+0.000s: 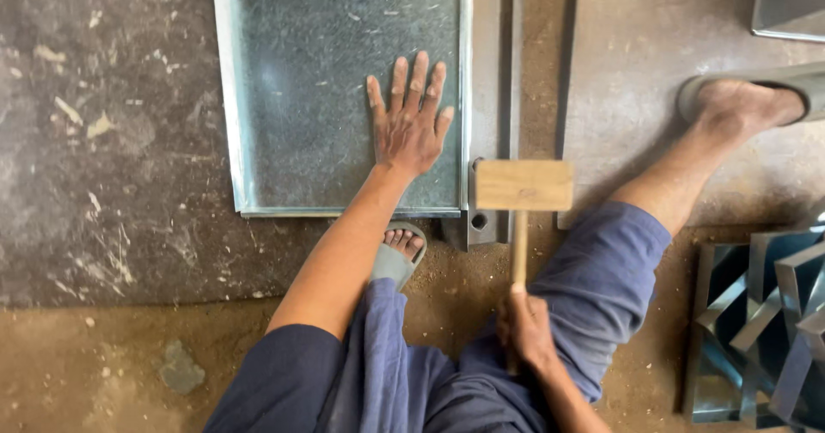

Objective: The person sits on the floor and uses a wooden mallet to hammer along the folded edges of a galvanized sheet metal panel, repositioning and turning the panel against a metal bar to work each side. They repeatedly press the panel flat with one hand while striking the edges with the mallet.

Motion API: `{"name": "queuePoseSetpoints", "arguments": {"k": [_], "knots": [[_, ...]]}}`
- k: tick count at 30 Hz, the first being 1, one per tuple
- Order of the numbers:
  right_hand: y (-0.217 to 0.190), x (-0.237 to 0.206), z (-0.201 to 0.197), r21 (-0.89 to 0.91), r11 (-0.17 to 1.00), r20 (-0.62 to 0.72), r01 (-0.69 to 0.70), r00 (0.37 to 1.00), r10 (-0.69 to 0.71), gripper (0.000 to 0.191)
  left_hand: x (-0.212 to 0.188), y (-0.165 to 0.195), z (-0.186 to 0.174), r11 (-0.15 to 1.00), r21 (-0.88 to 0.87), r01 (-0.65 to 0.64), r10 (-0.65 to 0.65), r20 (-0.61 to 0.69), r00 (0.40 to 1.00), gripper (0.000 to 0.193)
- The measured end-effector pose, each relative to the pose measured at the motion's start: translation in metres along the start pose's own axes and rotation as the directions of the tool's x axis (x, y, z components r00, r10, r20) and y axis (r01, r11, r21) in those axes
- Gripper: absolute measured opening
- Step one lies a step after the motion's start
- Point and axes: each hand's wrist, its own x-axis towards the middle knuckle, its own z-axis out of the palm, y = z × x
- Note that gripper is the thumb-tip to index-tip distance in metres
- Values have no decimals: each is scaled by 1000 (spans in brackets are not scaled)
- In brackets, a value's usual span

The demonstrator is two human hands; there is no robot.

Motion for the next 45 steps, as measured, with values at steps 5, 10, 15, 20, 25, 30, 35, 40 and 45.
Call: {"name": "queuePoseSetpoints", "arguments": {"k": [5, 10, 15, 20, 25, 30, 35, 40, 45], "knots": [[-30, 17, 0, 530, 778, -173, 337, 941, -290, 47, -2, -1, -5, 1000, 3, 13, -13, 11, 1000, 67], [-47, 33, 10, -62, 993, -136, 101, 985, -108, 51, 0, -4, -6, 1000, -16, -22, 22, -21, 1000, 67], [-52, 51, 2, 674, 596, -228, 436, 890, -394, 46, -2, -6, -8, 1000, -5, -4, 4, -33, 999, 65], [-62, 70, 7, 33, 973, -181, 229, 959, -220, 47, -1, -7, -12, 999, -17, -31, 30, -47, 998, 67], [-86, 82, 17, 371, 822, -206, 433, 901, -381, 44, -1, -9, -13, 1000, -22, -12, 11, -78, 997, 66], [-104, 95, 14, 97, 968, -234, 233, 950, -206, 43, -1, -10, -12, 999, -11, -43, 42, -92, 995, 66], [-119, 117, 18, -156, 921, -244, 356, 890, -385, 48, -2, -10, -17, 999, -31, -15, 12, -90, 996, 65], [-147, 114, 25, 59, 919, -202, 390, 906, -372, 36, 2, -10, -23, 999, -14, -44, 43, -86, 995, 64], [-178, 106, 37, 197, 892, -188, 407, 908, -373, 40, -2, -9, -27, 999, -18, -30, 28, -93, 995, 62]]}}
